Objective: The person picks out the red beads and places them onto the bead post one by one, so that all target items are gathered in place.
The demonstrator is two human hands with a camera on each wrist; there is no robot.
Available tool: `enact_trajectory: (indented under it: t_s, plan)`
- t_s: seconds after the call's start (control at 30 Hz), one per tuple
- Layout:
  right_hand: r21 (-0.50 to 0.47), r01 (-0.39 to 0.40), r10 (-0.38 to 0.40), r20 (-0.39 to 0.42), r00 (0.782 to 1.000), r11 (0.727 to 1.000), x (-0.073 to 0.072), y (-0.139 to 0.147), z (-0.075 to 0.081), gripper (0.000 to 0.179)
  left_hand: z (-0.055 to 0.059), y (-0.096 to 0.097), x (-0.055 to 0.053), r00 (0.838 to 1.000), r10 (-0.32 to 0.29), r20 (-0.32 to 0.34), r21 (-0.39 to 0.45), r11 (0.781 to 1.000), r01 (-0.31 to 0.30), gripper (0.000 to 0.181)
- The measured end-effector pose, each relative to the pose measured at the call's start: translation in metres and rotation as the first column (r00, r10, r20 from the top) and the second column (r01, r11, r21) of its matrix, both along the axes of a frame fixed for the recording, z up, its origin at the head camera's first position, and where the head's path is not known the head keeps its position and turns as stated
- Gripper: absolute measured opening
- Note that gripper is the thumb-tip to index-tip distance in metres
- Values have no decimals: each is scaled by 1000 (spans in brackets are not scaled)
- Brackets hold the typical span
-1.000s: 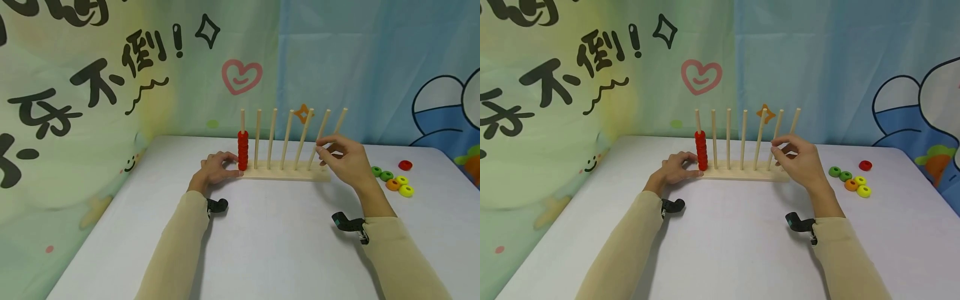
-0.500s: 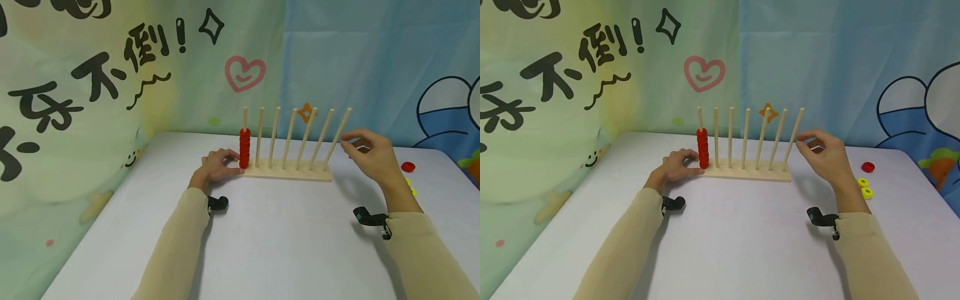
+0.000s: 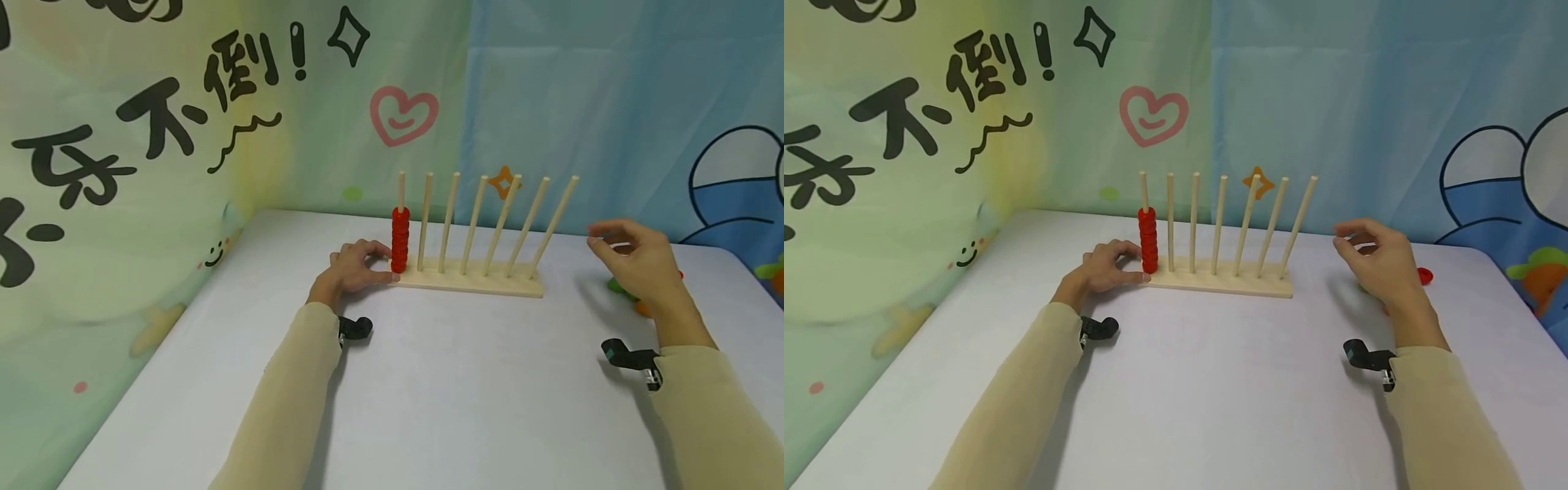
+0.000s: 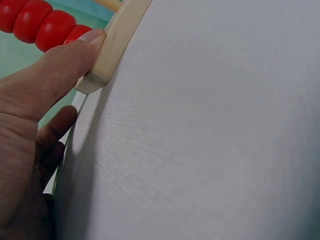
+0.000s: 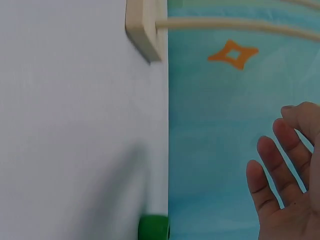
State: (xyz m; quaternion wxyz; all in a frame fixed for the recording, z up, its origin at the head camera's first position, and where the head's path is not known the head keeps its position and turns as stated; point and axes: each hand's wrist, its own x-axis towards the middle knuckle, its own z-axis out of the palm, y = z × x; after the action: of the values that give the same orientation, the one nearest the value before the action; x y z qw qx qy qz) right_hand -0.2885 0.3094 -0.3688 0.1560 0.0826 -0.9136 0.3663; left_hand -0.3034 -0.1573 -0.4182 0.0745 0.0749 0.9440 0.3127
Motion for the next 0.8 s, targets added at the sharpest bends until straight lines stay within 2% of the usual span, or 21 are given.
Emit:
enact_trajectory:
  t_s: [0.17,0.27,0.4,0.67,0.8]
  plan:
    - [94,6,-13,75,997,996,-5,15,6,47,3,1,-2,1000,9,-5,2,1000,-9,52]
    - [141,-18,0,129,992,990,-6,21,11,51,3,1,-1,1000,17,6,-1,1000,-17,52]
    - [200,-14,-24,187,982,980,-8,32,11,55,1,0,0,1000,9,17,9,1000,-9,53]
    - [144,6,-29,154,988,990,-13,59,5,51,0,-2,-2,1000,4,-7,15,1000,-4,50]
    - [183,29,-71,225,972,983,-13,71,2,59,-1,-3,-3,1000,1,1,15,1000,-1,51]
